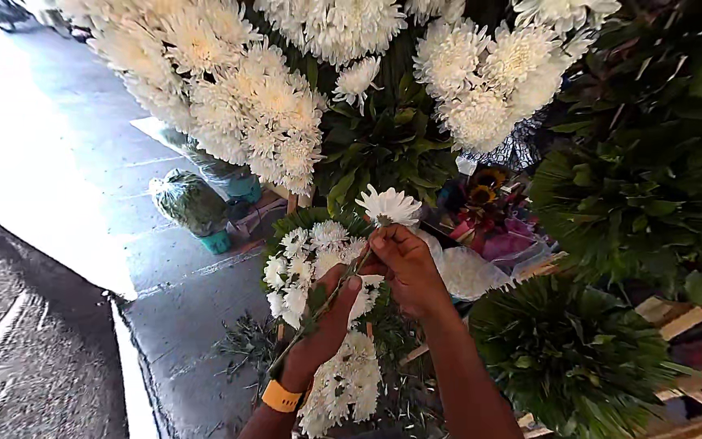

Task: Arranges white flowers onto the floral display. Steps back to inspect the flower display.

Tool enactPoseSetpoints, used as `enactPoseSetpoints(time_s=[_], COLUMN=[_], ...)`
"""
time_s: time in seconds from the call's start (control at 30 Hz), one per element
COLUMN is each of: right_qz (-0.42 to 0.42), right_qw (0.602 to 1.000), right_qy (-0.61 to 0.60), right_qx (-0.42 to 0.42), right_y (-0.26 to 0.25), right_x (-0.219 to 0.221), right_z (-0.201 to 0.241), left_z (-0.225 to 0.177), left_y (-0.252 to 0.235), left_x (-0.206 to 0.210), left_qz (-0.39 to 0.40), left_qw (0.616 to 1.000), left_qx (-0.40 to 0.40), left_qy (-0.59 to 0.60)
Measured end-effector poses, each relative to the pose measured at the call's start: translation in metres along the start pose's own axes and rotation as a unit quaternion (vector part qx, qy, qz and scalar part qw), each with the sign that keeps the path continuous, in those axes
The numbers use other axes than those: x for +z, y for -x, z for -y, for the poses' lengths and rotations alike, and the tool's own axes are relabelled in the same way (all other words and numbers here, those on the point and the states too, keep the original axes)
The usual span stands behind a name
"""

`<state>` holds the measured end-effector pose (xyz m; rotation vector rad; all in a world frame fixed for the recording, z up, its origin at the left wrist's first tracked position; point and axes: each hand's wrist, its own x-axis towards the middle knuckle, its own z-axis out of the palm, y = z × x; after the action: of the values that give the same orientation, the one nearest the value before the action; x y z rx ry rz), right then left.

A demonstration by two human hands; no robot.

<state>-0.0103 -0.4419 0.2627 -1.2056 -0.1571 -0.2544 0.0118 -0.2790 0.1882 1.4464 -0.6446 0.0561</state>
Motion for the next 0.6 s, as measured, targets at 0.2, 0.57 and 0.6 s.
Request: enactPoseSetpoints(time_s=[0.2,0.57,0.6], right_qz=[-0.098,0.06,0.062], right_qw=[0.992,0.996,0.996], right_qy=[-0.044,-0.009,-0.007], right_qx=[-0.066,0.064,0.066], right_y=[-0.019,-0.01,-0.011], right_x=[-0.022,0.01,0.011], right_z=[0.027,0.01,0.01], left_z=[0.008,-0.004,-0.002], left_y=[0.004,-0.02,-0.02], left_x=[-0.02,-0.03,-0.03], left_qz=[0.033,0.062,0.059], left_qw=[0.999,0.994,0.995], left_qx=[-0.017,0.047,0.052], left_qy=[-0.036,-0.074,-0.068])
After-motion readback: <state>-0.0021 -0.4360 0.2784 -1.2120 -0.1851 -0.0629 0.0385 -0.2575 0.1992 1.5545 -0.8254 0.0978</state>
